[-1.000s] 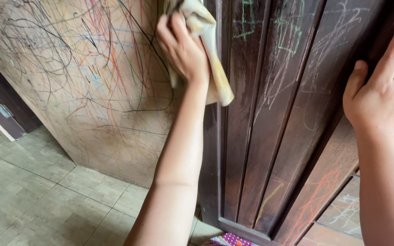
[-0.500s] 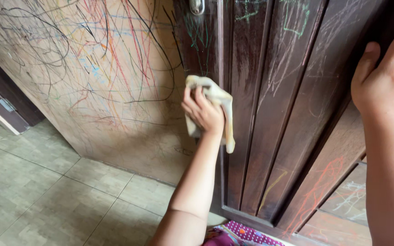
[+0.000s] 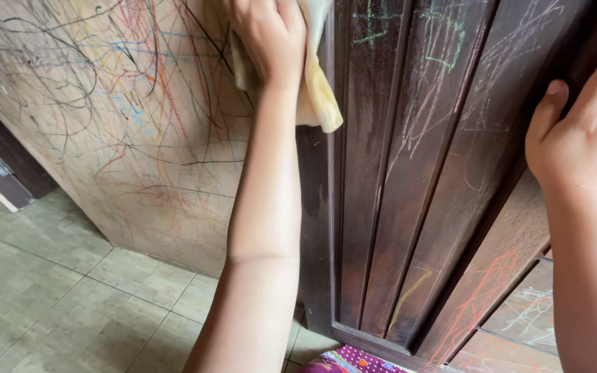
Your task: The person wipes a wooden door covered in colorful chalk scribbles using a cloth. They systematically clean the surface from top to bottom, removing the marks.
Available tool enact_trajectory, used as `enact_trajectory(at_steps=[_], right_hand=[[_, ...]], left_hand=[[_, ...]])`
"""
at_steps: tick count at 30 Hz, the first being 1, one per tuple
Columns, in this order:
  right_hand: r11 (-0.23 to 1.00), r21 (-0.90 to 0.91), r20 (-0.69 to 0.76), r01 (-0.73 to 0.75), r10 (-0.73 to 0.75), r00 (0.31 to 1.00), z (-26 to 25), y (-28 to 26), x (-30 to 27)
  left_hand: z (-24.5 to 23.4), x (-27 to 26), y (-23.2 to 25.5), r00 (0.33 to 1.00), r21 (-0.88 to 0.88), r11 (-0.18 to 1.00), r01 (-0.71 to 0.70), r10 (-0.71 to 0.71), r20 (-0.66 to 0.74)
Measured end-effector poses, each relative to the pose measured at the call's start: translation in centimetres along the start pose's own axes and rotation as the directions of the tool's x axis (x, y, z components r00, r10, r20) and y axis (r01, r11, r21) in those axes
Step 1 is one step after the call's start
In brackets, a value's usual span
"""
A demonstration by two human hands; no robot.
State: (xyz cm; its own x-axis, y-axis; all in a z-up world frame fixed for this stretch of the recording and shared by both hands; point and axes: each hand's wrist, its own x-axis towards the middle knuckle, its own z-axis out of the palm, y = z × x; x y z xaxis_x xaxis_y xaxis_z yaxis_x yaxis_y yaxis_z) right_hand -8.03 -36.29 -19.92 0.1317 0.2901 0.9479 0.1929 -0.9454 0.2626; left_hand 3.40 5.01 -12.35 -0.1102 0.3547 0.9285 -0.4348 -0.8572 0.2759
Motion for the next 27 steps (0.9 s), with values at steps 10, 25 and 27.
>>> enact_trajectory(at_steps=[10,25,27], right_hand=[[0.996,-0.031,0.050,-0.082,0.083,0.995,-0.2,-0.5,-0.6],[1.000,-0.023,-0.028,0.000,-0.001,1.000,-0.5,-0.6,-0.8],[1.000,0.003,-0.011,0.001,-0.001,1.000,0.2,-0.2,-0.9]], left_hand=[[-4.6,-13.6,6.5,0.991,0.076,0.988,-0.132,0.130,0.036],[-4.4,-18.4,10.7,0.969,-0.032,0.987,-0.158,0.162,0.188],[-1.5,-12.8,10.9,0.979,-0.091,0.982,-0.167,0.176,0.106]])
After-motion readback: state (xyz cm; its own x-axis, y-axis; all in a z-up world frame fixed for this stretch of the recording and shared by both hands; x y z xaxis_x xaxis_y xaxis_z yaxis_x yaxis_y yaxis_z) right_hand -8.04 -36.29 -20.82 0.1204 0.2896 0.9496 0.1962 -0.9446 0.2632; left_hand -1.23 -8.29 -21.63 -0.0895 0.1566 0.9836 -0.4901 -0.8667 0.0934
